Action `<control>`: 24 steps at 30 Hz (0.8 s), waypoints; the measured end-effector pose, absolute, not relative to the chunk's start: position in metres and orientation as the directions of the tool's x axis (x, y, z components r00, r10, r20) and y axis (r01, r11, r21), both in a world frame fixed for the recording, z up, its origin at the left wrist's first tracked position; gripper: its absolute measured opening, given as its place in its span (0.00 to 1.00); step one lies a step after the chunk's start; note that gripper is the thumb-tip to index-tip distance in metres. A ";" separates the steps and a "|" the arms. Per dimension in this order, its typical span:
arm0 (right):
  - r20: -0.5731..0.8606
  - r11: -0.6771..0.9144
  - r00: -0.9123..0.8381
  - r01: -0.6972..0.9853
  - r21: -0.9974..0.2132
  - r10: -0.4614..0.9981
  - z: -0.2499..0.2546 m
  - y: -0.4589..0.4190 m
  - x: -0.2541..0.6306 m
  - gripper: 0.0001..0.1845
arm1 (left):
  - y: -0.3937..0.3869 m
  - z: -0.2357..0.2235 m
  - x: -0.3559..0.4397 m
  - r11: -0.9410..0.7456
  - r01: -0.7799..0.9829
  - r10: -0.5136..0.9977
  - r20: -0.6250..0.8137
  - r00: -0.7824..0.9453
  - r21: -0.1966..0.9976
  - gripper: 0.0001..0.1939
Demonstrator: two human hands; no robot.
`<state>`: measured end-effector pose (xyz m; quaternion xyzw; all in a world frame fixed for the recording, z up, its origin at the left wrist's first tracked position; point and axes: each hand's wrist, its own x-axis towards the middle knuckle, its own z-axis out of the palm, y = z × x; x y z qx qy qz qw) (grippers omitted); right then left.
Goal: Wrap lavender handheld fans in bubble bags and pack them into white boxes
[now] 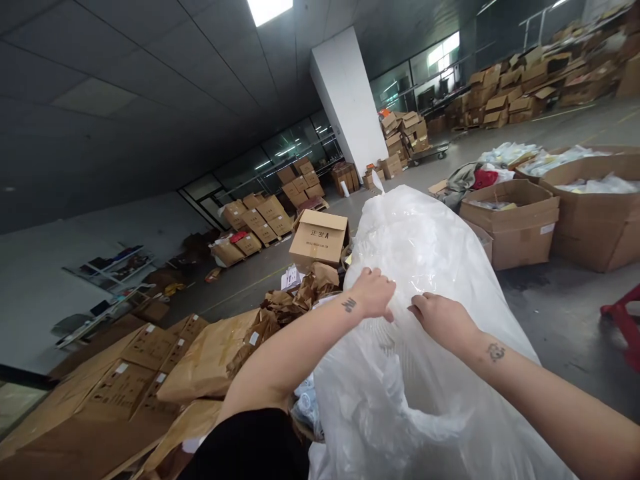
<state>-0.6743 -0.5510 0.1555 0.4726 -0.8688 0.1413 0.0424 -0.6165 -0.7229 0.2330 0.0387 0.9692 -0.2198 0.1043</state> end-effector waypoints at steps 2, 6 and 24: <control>0.253 0.487 -0.517 -0.856 -0.174 -0.818 0.150 -0.553 -0.676 0.14 | -0.713 0.221 -0.630 0.840 0.258 0.137 -0.275 -0.952 -0.477 0.08; 0.284 0.539 -0.563 -0.826 -0.164 -0.776 0.149 -0.557 -0.670 0.12 | -0.716 0.224 -0.637 0.818 0.305 0.208 -0.244 -0.947 -0.488 0.08; 0.184 0.549 -0.540 -0.836 -0.003 -0.821 0.151 -0.523 -0.679 0.19 | -0.794 0.294 -0.653 0.933 -0.140 -0.175 -0.080 -0.981 -0.331 0.10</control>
